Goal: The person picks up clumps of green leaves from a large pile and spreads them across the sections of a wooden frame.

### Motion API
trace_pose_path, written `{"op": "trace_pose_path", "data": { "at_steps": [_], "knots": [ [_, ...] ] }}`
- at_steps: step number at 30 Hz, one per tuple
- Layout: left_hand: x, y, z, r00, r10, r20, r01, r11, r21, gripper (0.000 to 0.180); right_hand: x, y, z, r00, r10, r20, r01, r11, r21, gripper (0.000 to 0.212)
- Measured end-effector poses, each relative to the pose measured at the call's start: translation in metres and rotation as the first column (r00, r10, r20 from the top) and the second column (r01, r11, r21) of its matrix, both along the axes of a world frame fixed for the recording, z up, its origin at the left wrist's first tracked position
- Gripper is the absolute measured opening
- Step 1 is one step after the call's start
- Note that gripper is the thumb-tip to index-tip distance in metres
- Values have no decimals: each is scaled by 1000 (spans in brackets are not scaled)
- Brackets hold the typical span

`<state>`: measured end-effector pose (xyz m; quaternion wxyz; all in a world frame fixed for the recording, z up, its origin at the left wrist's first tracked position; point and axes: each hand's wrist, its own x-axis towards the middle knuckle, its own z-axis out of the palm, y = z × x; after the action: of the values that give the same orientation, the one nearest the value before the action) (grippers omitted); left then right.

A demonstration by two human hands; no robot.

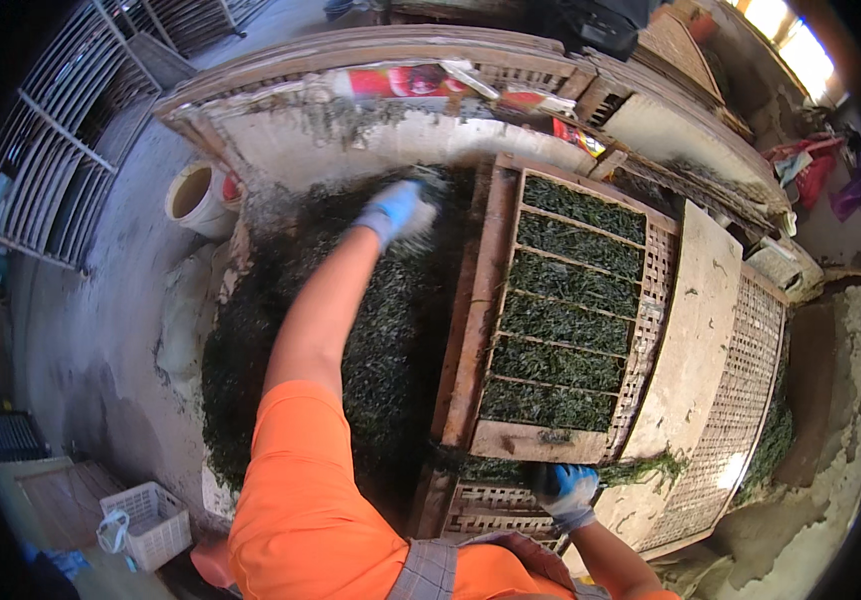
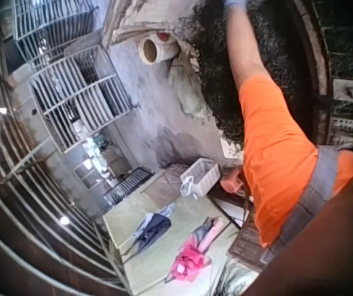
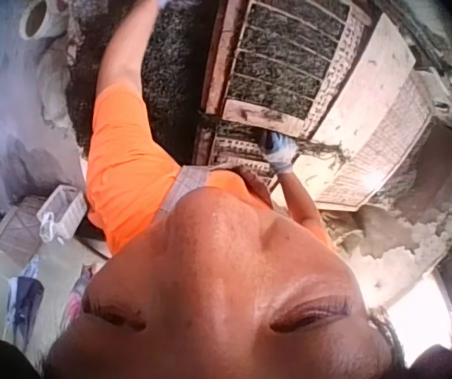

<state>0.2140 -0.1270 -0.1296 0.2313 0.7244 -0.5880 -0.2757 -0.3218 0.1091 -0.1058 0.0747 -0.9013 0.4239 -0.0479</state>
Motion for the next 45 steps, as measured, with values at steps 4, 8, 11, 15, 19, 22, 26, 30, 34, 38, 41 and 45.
{"op": "trace_pose_path", "data": {
  "at_steps": [4,8,11,15,19,22,26,30,34,38,41,45],
  "knots": [
    [-54,88,69,932,-73,354,28,991,132,24,1,-15,0,997,58,59,-59,998,11,46],
    [-35,146,106,947,-283,152,270,958,99,35,5,-22,0,998,44,52,-50,992,118,44],
    [40,115,71,948,159,-274,-194,975,-107,34,4,-16,1,995,60,82,-63,997,46,39],
    [116,101,18,839,542,-47,-527,832,176,57,9,-16,8,996,84,36,-85,996,17,38],
    [110,56,-18,797,590,-134,-530,788,313,67,14,-14,14,996,92,11,-92,996,-10,30],
    [132,38,-62,741,428,-517,-419,897,143,65,37,-25,30,978,124,168,-118,992,-47,21],
    [88,-1,-8,941,105,-322,-89,994,65,49,36,-25,31,982,129,134,-129,992,-15,14],
    [77,-2,22,946,-322,24,321,946,35,30,42,-27,41,980,148,129,-147,989,-22,18],
    [14,22,89,925,-330,-186,334,943,-14,20,31,-23,33,988,110,108,-117,992,53,24],
    [-37,86,104,833,-331,443,260,942,215,31,23,-19,19,988,110,112,-102,992,-76,20],
    [-53,139,104,896,-125,425,64,986,155,48,26,-17,22,992,70,109,-64,997,-54,21],
    [-15,160,118,914,22,405,-216,872,439,69,16,-14,11,999,34,26,-35,999,21,34]
  ]
}}
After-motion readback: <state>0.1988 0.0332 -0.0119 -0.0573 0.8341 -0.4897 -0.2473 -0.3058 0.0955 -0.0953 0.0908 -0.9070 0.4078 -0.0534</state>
